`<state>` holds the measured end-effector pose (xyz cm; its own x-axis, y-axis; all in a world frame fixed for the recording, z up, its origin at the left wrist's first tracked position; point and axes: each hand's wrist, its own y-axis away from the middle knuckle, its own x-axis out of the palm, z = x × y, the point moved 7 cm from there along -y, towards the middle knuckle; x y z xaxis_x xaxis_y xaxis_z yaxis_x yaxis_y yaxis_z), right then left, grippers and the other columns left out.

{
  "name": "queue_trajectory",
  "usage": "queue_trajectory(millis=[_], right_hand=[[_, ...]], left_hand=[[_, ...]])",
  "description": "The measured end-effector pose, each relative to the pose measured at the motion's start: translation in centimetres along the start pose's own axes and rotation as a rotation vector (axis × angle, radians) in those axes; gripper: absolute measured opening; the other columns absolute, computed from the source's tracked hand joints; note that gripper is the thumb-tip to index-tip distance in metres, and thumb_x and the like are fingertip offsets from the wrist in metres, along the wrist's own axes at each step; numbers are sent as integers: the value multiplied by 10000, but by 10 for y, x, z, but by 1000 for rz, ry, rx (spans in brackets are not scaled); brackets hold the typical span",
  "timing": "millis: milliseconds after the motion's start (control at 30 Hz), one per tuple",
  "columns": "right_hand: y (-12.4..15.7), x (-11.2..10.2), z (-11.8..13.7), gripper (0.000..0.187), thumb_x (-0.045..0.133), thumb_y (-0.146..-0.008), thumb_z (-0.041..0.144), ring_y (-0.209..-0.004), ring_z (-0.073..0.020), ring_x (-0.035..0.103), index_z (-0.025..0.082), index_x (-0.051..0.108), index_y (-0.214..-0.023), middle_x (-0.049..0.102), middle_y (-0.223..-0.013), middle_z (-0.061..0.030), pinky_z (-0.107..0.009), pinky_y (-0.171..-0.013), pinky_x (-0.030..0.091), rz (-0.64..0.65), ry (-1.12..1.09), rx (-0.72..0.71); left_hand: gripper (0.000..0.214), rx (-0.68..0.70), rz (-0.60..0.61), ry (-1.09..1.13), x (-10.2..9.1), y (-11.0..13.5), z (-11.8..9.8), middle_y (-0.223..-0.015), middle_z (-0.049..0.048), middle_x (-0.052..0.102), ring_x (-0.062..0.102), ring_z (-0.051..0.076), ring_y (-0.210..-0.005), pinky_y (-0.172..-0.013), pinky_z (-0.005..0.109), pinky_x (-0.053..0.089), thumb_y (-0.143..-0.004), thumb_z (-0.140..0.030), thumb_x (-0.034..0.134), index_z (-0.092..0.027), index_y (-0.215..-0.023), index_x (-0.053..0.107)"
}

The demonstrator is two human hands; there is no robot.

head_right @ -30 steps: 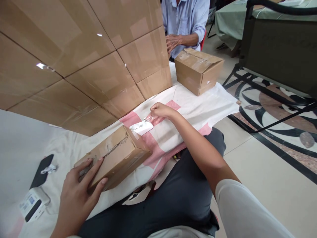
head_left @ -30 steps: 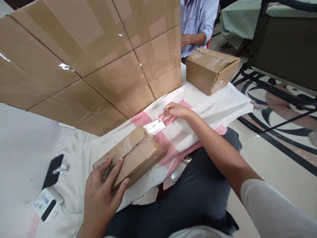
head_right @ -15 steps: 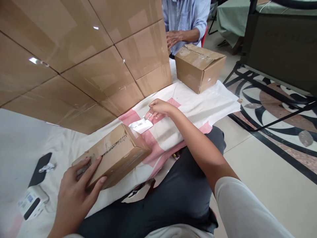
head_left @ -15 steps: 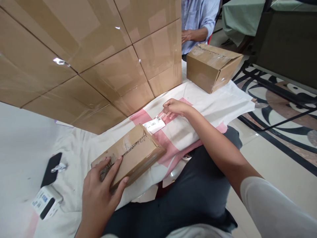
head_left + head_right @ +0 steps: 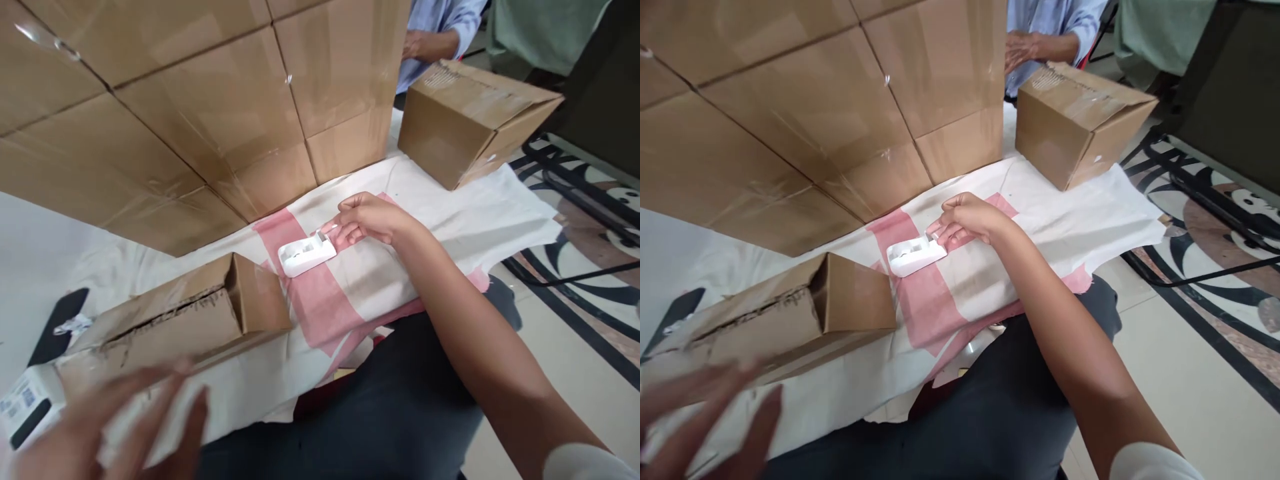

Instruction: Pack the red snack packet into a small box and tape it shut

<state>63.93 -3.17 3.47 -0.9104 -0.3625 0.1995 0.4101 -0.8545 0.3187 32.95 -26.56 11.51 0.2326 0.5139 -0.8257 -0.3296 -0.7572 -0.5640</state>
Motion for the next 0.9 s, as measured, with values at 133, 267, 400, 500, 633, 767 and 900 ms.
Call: queue_trajectory(millis=[133,267,400,500,633,767,900], right_hand=[[2,1,0,500,731,-730,55,-537,-139,712,210,295,-541,805,-926,-112,-196,-441,519,-20,-2,-2],[9,2,0,499,721,-720,69,-517,-144,705,210,285,-521,805,-938,-123,-210,-429,492,-56,16,-33],[14,4,1,511,763,-698,115,-498,-146,691,212,293,-523,786,-835,-96,-221,-429,463,-89,31,-77],[18,3,1,551,817,-679,161,-458,-142,659,223,293,-524,688,-609,-31,-223,-426,440,-111,47,-78],[27,3,4,591,879,-679,247,-463,-153,652,231,309,-526,525,-470,31,-221,-406,397,-134,114,-95],[37,3,8,629,891,-705,326,-549,-192,710,235,293,-534,428,-451,43,-216,-410,380,-197,214,-116],[38,-2,6,641,881,-709,358,-509,-183,681,244,272,-547,402,-435,43,-229,-412,411,-237,248,-102]], left_hand=[[420,298,61,241,71,-29,-127,-1036,51,773,715,221,-976,-802,356,553,-765,-136,785,-233,-1171,738],[457,-21,47,237,145,-97,-138,-1390,177,632,580,362,-1317,-1083,526,476,-870,-240,700,-200,-1321,637],[739,-370,131,172,182,-132,-89,-1564,259,421,363,481,-1479,-1184,678,320,-847,-417,729,-155,-1488,472],[827,-510,153,316,193,-131,-64,-1474,229,510,457,428,-1396,-1146,611,394,-789,-489,789,-153,-1469,460],[467,-522,96,609,198,-123,-50,-1255,91,655,570,279,-1212,-1061,457,454,-906,-475,665,-226,-1289,570],[163,-619,43,889,206,-117,-37,-1103,14,695,623,184,-1068,-952,316,468,-956,-365,582,-244,-1046,642],[97,-668,53,1026,211,-118,-37,-971,-18,655,605,161,-979,-907,276,450,-928,-272,540,-248,-900,630]])
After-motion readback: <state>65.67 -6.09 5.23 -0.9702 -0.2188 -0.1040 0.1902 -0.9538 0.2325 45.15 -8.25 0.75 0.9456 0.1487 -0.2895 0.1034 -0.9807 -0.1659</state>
